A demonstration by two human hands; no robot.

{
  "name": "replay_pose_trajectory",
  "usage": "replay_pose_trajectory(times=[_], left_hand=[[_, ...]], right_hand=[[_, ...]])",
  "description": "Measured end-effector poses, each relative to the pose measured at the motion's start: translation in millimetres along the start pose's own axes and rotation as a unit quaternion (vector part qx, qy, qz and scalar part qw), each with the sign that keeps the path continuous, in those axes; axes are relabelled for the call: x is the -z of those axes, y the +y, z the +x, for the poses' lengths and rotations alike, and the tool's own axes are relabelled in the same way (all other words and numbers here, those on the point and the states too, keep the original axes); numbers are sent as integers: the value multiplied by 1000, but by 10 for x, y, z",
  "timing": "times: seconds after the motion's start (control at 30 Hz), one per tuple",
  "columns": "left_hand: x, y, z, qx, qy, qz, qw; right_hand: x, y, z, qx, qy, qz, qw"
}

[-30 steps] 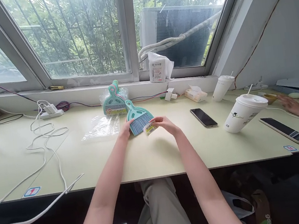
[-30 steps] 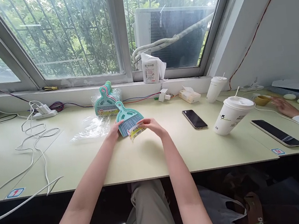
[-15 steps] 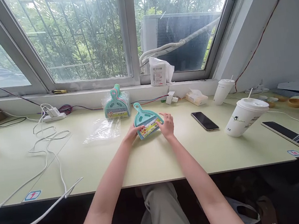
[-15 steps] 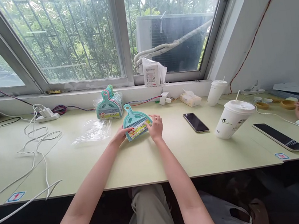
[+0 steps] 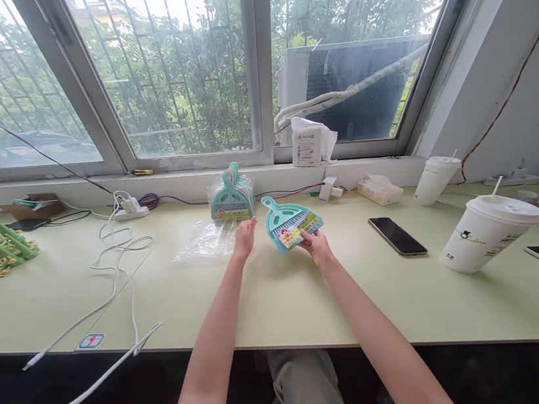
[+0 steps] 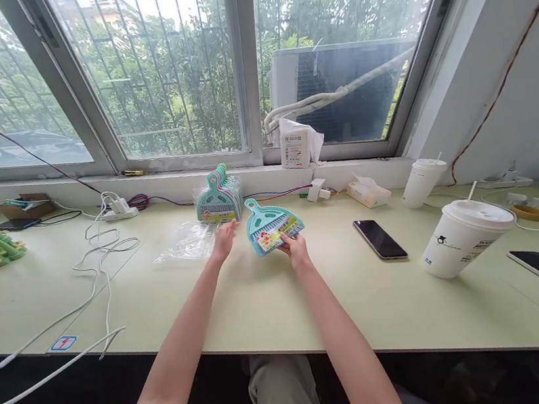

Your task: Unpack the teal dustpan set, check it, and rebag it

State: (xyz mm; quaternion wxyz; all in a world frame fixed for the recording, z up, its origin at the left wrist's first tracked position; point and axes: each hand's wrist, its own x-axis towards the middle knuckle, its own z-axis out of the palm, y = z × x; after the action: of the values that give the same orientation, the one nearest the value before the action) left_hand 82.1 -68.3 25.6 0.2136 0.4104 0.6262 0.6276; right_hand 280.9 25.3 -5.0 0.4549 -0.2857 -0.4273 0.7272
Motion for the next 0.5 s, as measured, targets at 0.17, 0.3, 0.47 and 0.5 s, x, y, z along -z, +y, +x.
replay_pose_trajectory(times=[0.17,0.3,0.47,0.5], left_hand=[[445,-166,17,-5,234,141,962],[331,-217,-23,55,180,120,975],[105,-149,-38,-8,134,116,984],[103,-131,-33,-31,135,113,984]], right_hand=[[66,-56,6,-13,10,-20,1000],[31,-119,-47,-52,-62,-70,994],[108,-228,-64,-74,-84,-129,985],[135,-247,-59,-71,-72,-130,986]])
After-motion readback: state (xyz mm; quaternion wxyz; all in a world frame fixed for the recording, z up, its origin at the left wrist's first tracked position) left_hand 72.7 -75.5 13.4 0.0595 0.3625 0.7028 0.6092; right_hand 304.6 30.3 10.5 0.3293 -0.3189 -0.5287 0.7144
